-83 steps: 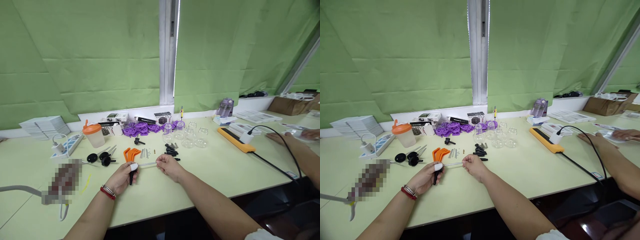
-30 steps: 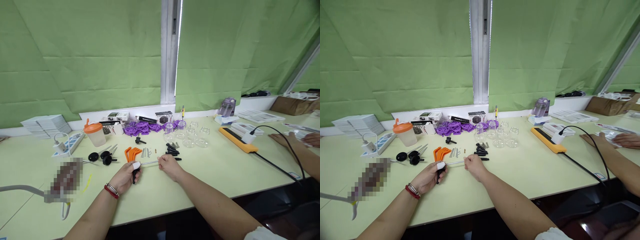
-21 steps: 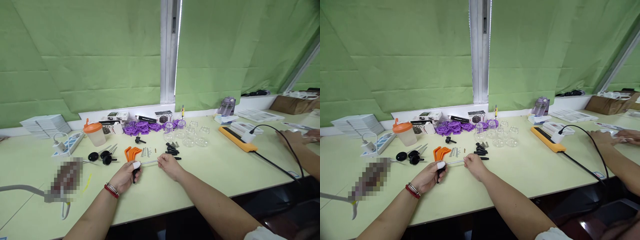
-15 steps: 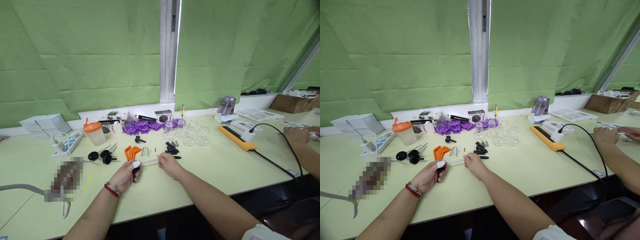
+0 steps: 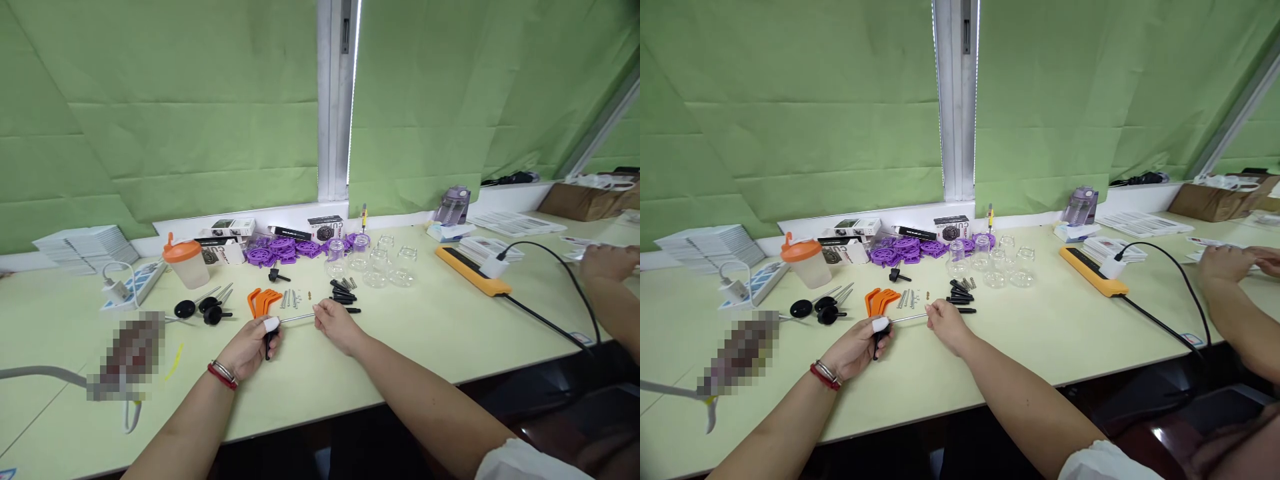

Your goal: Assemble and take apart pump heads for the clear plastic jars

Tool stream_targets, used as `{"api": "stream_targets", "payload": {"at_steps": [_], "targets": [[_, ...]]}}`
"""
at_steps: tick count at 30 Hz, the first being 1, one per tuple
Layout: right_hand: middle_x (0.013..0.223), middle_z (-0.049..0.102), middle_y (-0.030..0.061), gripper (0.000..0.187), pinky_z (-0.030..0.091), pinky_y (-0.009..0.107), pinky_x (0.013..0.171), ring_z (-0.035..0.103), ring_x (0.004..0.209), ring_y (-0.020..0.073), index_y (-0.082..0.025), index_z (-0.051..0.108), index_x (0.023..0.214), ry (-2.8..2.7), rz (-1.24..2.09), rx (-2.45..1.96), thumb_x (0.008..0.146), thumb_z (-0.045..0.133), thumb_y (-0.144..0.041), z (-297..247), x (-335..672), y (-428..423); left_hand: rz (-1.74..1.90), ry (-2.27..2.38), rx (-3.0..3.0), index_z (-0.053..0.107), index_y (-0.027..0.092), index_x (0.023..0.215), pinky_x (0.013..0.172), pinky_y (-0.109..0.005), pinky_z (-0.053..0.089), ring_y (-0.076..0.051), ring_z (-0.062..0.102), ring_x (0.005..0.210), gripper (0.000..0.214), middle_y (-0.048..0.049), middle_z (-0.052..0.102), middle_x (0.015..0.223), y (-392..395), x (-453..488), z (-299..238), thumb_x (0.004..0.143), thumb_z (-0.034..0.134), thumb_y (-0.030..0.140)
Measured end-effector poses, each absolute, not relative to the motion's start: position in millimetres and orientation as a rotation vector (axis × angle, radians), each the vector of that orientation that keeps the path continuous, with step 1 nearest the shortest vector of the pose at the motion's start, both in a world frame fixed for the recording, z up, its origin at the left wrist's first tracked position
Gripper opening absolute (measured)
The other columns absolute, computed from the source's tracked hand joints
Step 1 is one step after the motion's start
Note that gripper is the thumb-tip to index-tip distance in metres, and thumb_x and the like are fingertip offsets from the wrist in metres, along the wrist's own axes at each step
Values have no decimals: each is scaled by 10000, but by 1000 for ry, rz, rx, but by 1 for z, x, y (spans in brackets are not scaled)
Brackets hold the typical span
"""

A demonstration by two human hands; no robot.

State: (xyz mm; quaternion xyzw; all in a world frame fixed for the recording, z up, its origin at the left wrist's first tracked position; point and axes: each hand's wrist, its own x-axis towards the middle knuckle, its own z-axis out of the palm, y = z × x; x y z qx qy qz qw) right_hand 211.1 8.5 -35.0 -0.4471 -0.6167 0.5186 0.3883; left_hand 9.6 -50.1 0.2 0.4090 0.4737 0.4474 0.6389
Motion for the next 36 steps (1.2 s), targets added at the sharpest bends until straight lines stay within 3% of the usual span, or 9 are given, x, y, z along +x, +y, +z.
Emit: {"api": "stream_targets", "payload": {"at_steps": [15,20,26,36], "targets": [[497,447,-22,497,289,232,450,364,430,81,-174,489,575,-1621,1232,-1225,868,393,-564,-37,208,11,1028,1091,939,515,154,724,394,-200,323,-62,398,470,272,10,534,659,-51,12,4,745,660,384],[589,534,-10,402,266,210,389,401,411,74,-182,490,727,-1400,1517,-1171,872,391,-544,-27,208,8,1056,1091,926,529,154,730,402,-202,328,-63,401,473,264,15,524,643,-49,12,1,748,656,385],[605,546,-45,99,238,184,362,390,391,55,-203,463,801,-1349,1662,-1091,821,524,-278,-15,214,3,1077,1106,895,541,150,738,411,-203,338,-63,413,483,264,4,539,667,-48,9,-3,751,654,388],[444,463,-53,232,225,189,357,328,342,48,-179,457,645,-1401,1646,-1132,847,480,-291,-15,214,3,1064,1094,908,536,152,730,415,-202,347,-68,429,492,269,-1,539,678,-48,11,0,752,654,392]]}}
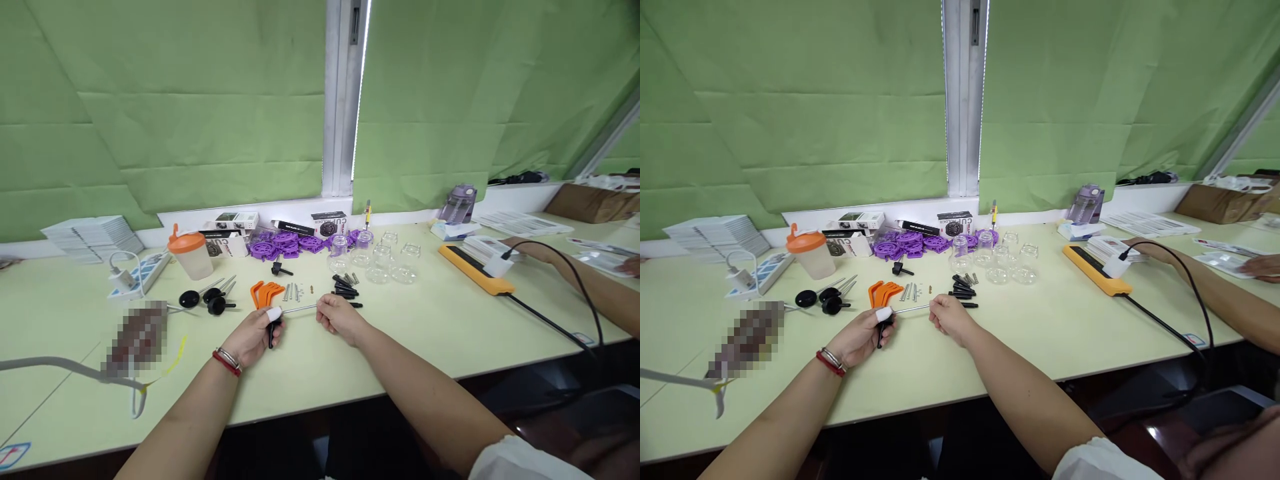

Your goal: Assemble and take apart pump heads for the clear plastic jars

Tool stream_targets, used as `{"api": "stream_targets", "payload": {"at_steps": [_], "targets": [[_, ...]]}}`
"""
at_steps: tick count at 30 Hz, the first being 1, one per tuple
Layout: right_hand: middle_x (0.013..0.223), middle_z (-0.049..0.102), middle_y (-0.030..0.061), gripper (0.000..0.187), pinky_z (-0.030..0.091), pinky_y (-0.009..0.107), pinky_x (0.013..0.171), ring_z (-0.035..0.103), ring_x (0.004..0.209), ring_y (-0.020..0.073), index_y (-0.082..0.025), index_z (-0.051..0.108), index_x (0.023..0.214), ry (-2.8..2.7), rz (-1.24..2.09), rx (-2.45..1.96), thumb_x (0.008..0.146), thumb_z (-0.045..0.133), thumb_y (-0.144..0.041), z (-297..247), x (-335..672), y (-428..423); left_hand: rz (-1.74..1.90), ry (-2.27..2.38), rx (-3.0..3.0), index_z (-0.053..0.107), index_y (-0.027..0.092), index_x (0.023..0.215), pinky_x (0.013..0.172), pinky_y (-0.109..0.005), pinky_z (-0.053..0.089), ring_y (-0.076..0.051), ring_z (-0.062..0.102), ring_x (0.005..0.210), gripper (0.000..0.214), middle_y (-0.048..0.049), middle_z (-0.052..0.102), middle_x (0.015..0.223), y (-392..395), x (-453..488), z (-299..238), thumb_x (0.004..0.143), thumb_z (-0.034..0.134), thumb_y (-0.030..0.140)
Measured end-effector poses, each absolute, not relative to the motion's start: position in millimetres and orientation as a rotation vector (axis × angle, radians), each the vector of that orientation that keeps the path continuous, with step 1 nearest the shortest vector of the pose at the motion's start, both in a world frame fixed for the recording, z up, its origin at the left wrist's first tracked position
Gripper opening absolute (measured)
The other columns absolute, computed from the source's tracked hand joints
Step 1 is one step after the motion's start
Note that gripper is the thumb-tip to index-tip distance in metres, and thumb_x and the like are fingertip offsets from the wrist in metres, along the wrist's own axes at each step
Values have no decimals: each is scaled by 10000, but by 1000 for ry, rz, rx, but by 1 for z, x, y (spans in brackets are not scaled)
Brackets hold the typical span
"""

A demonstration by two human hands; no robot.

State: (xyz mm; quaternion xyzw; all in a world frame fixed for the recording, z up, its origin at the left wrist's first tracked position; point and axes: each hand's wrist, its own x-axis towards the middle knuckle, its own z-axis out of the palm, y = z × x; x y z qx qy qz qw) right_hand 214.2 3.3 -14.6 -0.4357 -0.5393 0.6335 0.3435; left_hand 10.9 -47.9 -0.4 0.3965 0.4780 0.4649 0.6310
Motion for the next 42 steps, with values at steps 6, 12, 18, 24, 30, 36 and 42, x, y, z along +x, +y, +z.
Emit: {"api": "stream_targets", "payload": {"at_steps": [6,12,18,24,30,36,42], "targets": [[598,556,-35,124,244,174,358,407,391,52,-191,494,840,-1345,1664,-1105,855,470,-311,-17,216,6,1051,1080,913,559,136,746,423,-203,349,-65,437,486,276,-15,558,682,-48,11,0,759,650,396],[602,559,-46,91,242,159,366,404,399,45,-196,464,799,-1390,1647,-1094,823,517,-266,-20,216,6,1062,1081,902,532,138,776,418,-199,339,-67,443,487,299,-16,565,681,-47,10,-2,754,659,408],[490,493,-51,216,232,176,356,337,353,41,-179,455,694,-1417,1655,-1124,869,467,-306,-17,216,4,1047,1098,911,495,155,775,417,-203,336,-72,453,481,303,-5,562,672,-48,10,-1,764,645,418],[559,534,-33,219,266,179,360,392,387,50,-179,474,749,-1404,1630,-1119,873,472,-360,-18,216,5,1047,1096,912,489,154,770,413,-202,330,-70,447,476,310,7,546,651,-47,10,-1,765,645,421],[617,562,-44,113,258,166,358,422,413,54,-202,450,821,-1405,1649,-1073,828,525,-286,-23,216,8,1057,1093,916,481,158,770,395,-193,318,-69,447,481,326,-3,560,675,-47,11,-1,753,659,430],[504,502,-55,201,244,174,358,356,368,47,-188,448,726,-1429,1617,-1130,861,492,-330,-20,215,4,1063,1075,895,493,158,795,410,-196,330,-70,459,475,313,-11,574,684,-46,10,-2,751,665,416],[454,462,-46,309,262,181,362,361,364,51,-175,456,663,-1475,1583,-1166,896,440,-377,-18,215,4,1047,1085,901,503,153,776,404,-194,320,-67,447,475,318,-15,577,683,-47,9,-2,758,652,433]]}}
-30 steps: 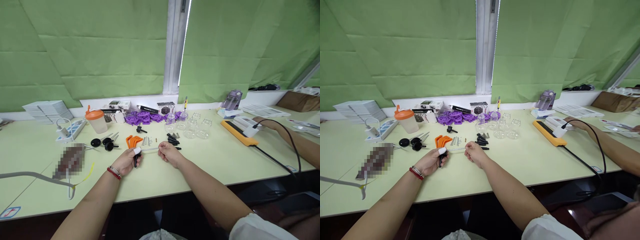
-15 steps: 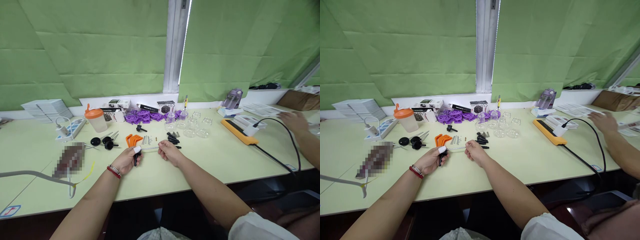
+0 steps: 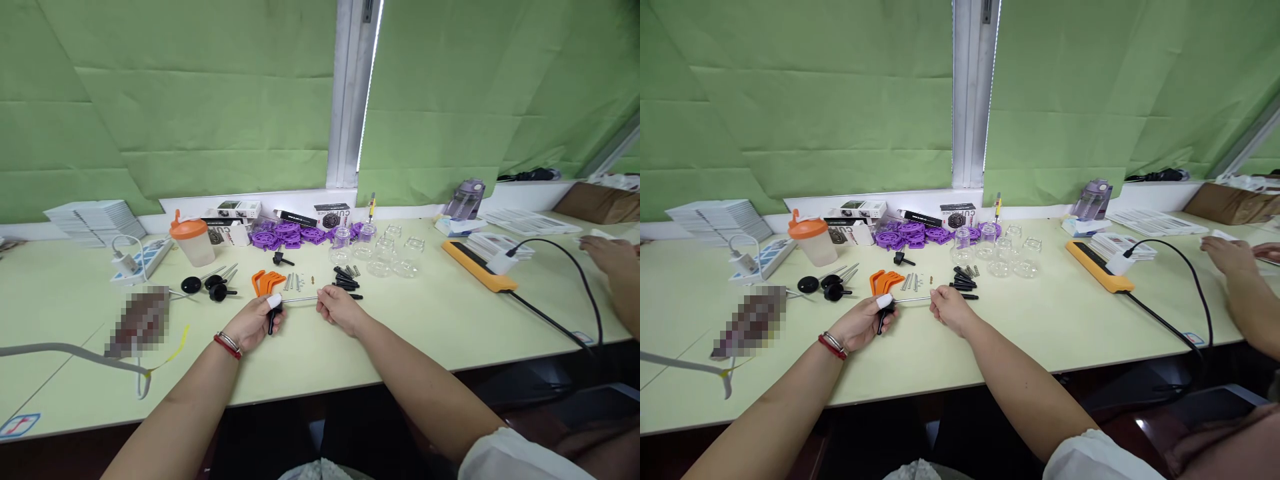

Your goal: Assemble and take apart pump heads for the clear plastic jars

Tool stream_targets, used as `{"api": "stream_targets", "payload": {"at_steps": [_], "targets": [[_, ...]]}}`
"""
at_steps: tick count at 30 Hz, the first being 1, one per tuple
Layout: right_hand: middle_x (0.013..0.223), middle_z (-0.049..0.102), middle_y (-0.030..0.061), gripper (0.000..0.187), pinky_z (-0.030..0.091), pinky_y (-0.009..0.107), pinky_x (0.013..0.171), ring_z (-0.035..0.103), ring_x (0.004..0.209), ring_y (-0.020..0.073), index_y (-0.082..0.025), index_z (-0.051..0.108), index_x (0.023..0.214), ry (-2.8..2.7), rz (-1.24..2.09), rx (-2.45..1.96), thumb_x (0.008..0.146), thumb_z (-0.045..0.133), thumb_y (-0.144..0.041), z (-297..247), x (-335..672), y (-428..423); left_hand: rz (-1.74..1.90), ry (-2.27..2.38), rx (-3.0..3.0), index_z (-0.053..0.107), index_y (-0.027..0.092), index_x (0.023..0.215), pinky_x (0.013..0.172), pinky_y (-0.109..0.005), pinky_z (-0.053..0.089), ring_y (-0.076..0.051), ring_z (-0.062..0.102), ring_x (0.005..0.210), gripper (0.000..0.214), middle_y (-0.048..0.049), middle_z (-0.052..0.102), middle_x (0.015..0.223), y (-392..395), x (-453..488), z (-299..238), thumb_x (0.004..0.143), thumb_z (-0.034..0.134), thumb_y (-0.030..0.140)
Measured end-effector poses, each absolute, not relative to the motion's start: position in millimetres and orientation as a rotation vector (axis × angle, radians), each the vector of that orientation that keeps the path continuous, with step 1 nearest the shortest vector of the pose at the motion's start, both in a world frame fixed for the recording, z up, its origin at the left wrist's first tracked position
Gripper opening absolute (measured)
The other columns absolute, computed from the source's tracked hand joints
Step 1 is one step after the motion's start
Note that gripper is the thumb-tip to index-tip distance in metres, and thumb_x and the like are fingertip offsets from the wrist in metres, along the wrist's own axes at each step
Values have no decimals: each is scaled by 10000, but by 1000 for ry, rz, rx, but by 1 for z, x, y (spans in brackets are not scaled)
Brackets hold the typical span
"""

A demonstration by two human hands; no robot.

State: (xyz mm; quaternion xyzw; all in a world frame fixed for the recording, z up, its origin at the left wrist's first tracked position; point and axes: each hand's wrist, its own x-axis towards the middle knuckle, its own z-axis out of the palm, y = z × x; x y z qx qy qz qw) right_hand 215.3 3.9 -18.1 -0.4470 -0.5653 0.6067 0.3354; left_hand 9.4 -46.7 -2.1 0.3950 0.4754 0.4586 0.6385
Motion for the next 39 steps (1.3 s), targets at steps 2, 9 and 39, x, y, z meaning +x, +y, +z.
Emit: {"api": "stream_targets", "payload": {"at_steps": [2,9,39], "targets": [[493,494,-33,309,281,186,364,383,374,54,-175,459,674,-1457,1589,-1156,903,424,-379,-18,216,5,1051,1081,899,504,151,767,411,-197,326,-68,447,477,320,-11,572,672,-47,9,-2,758,653,434],[612,568,-31,109,282,171,366,442,427,62,-197,450,791,-1396,1657,-1116,834,521,-267,-18,217,6,1056,1087,876,521,146,771,420,-202,334,-65,441,479,332,-18,579,687,-47,10,-2,742,669,441],[479,491,-53,213,275,189,391,373,367,52,-184,449,695,-1457,1649,-1131,869,481,-302,-12,218,1,1066,1086,874,510,156,752,419,-205,358,-71,435,490,306,-14,566,681,-48,10,0,760,657,424]]}}
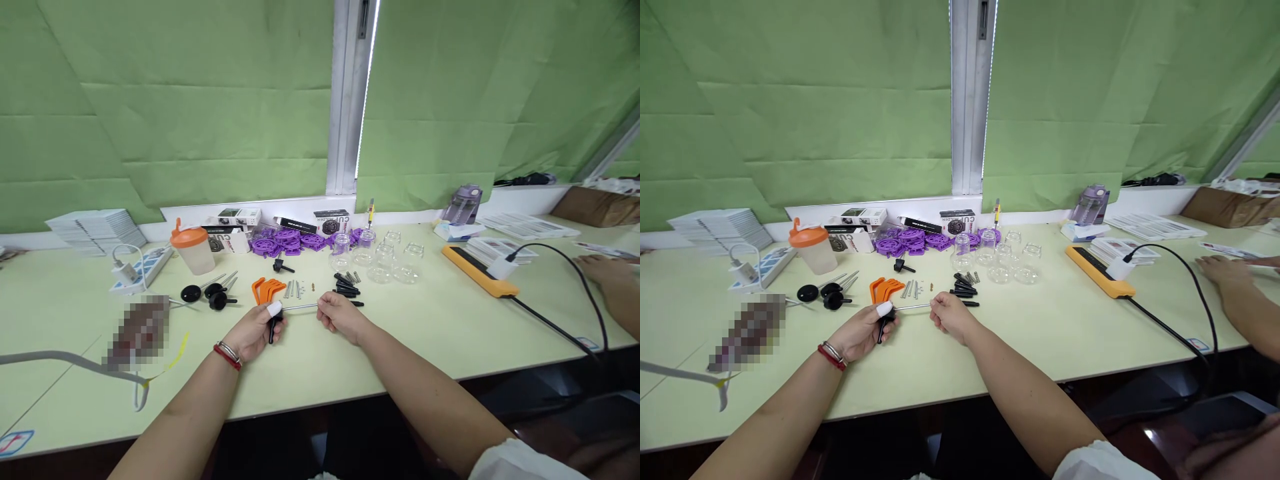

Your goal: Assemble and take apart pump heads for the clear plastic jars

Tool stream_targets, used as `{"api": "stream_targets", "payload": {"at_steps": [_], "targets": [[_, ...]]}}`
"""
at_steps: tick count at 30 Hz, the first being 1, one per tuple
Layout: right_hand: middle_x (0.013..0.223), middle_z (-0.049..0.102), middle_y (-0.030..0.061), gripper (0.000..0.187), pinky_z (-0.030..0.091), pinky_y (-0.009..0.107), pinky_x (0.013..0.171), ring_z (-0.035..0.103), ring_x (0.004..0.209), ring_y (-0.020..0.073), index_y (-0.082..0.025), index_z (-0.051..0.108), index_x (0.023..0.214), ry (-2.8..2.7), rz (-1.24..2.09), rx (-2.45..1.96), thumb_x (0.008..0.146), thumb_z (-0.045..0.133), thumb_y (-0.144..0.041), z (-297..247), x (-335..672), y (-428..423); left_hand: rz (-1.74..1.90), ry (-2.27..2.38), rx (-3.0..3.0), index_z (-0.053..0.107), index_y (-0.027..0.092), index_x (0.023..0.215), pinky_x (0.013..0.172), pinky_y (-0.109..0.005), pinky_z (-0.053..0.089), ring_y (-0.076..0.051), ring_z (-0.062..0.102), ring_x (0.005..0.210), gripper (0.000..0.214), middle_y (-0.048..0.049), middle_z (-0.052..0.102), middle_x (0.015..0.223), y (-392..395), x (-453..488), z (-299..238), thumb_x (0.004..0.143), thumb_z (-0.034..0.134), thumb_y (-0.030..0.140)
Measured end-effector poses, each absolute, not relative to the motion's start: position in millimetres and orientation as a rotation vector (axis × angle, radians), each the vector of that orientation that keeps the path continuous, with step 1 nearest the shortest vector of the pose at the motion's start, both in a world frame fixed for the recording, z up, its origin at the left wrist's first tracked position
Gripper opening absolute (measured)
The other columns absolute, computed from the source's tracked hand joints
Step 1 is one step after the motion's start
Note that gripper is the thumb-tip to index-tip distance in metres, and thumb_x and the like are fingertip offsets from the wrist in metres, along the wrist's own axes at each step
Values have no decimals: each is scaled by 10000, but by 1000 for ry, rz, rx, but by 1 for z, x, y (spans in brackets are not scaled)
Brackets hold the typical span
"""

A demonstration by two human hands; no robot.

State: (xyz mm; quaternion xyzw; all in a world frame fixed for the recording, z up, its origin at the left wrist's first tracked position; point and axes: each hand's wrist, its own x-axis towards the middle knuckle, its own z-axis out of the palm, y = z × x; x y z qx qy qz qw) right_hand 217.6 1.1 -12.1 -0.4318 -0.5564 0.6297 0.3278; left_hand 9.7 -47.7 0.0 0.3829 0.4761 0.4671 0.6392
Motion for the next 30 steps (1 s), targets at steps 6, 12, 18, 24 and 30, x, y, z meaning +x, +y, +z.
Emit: {"api": "stream_targets", "payload": {"at_steps": [6,12,18,24,30], "targets": [[527,525,-32,259,288,197,383,393,374,55,-179,475,706,-1456,1637,-1119,891,444,-357,-19,218,6,1063,1077,875,512,150,753,415,-204,356,-70,433,490,311,-16,564,677,-47,10,0,760,657,425],[605,562,-36,86,278,186,371,431,415,62,-196,473,791,-1427,1680,-1069,836,515,-257,-18,218,6,1072,1087,873,509,152,770,412,-202,356,-72,434,492,304,-17,571,681,-46,11,-1,760,659,416],[504,509,-48,179,261,190,381,375,375,53,-184,455,700,-1457,1655,-1115,864,475,-252,-10,218,1,1065,1086,885,506,155,754,410,-203,354,-72,435,488,306,-15,569,679,-47,10,0,765,651,424],[455,477,-45,296,283,198,393,366,361,54,-177,465,648,-1514,1605,-1145,888,464,-352,-14,217,2,1058,1081,886,517,152,759,415,-203,354,-71,434,489,301,-18,569,685,-47,9,-1,775,640,426],[559,541,-34,185,288,198,387,404,394,60,-188,469,735,-1446,1651,-1092,865,490,-318,-15,218,4,1060,1082,880,515,153,751,416,-203,351,-71,433,491,301,-16,564,679,-47,9,-3,772,642,425]]}}
